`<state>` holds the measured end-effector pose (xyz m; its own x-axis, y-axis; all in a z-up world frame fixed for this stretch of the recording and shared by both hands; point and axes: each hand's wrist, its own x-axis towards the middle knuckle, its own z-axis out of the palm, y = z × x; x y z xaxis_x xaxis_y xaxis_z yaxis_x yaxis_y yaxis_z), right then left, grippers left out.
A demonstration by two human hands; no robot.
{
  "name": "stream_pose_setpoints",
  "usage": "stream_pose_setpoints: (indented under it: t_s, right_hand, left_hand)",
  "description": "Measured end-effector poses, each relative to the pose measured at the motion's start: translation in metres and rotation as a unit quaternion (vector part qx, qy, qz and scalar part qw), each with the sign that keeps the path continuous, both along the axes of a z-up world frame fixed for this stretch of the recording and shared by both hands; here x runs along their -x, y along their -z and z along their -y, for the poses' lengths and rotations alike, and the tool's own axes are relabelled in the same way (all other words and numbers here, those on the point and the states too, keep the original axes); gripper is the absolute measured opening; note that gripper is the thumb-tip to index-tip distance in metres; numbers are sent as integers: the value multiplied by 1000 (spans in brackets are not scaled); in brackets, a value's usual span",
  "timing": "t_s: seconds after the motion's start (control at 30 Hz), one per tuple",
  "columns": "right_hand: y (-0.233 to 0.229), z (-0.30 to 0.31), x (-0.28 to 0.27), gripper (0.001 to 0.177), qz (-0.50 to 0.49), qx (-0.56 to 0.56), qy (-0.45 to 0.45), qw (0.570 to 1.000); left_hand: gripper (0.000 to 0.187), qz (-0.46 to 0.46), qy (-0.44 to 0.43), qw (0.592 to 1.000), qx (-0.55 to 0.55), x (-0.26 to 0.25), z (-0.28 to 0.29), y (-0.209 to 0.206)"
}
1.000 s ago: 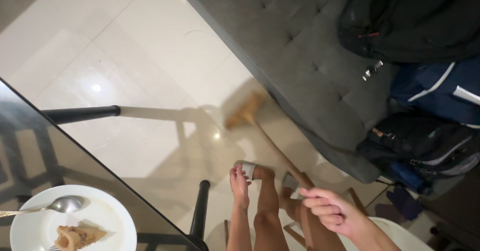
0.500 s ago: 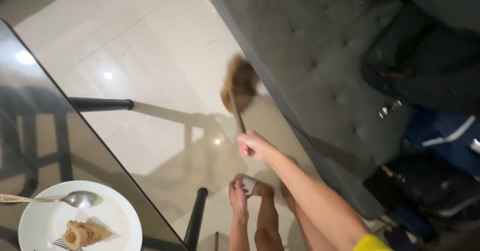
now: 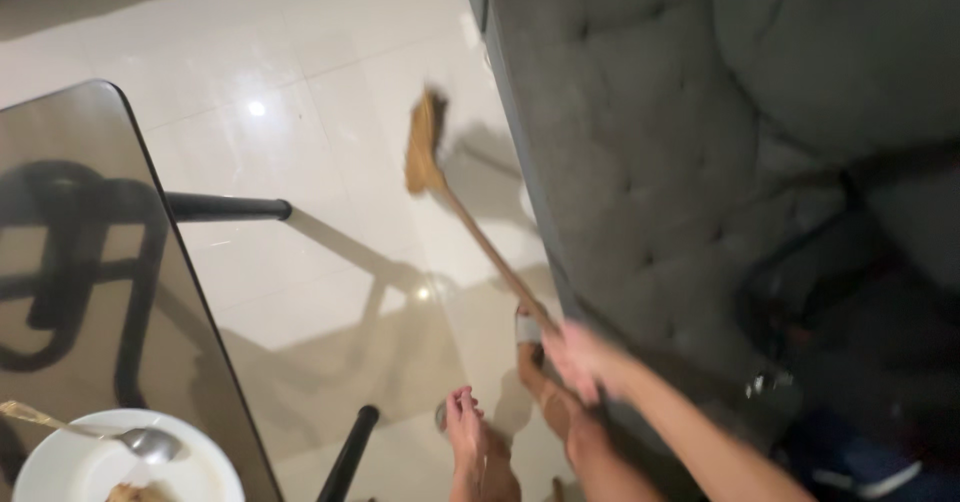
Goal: The person sweeps the floor using a broom, moving a chair and sweeping under a table and along a wall.
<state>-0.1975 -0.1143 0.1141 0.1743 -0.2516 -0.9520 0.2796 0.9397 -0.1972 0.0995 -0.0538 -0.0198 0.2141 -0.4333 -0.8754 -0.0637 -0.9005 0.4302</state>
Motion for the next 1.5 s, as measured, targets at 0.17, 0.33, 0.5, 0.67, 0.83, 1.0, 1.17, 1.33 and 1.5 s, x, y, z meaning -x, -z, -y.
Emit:
stream_pose_setpoints:
  t_s: [0.17,0.33,0.5,0.67,0.83,1.0,1.17,1.33,1.5]
  right_hand:
    - [-69,-56,21,64,11,-18,-286,958]
    - [-51,-12,39,51,118,-26,-455,882]
    - [80,48,-30,21,271,-88,-490,824]
    - [182,51,-111,19,202,-106,-523,821]
    - [203,84,-56,30,171,-25,-410,895]
    - [135,227,61,8,-8,-43,-407,913]
    - [44,323,50,27,-159,95,-438,880]
    - [-16,296,-12,37,-273,240,-565,740]
    - [-68,209,-24,41,-174,221,-574,769]
  left_hand:
    - [27,-1,-18,1000,16,32,-11,-1]
    - [25,43,50,998,18,38,-42,-17]
    - [27,85,144,985,-36,32,-76,-21]
    - [28,126,121,984,-22,38,-80,-12]
    - [29,84,75,992,-64,27,-82,0]
    - [28,94,59,994,-3,27,-84,5]
    - [29,97,70,993,9,32,-78,6]
    - [29,74,54,995,27,38,-73,9]
    - [29,79,53,995,22,34,-86,3]
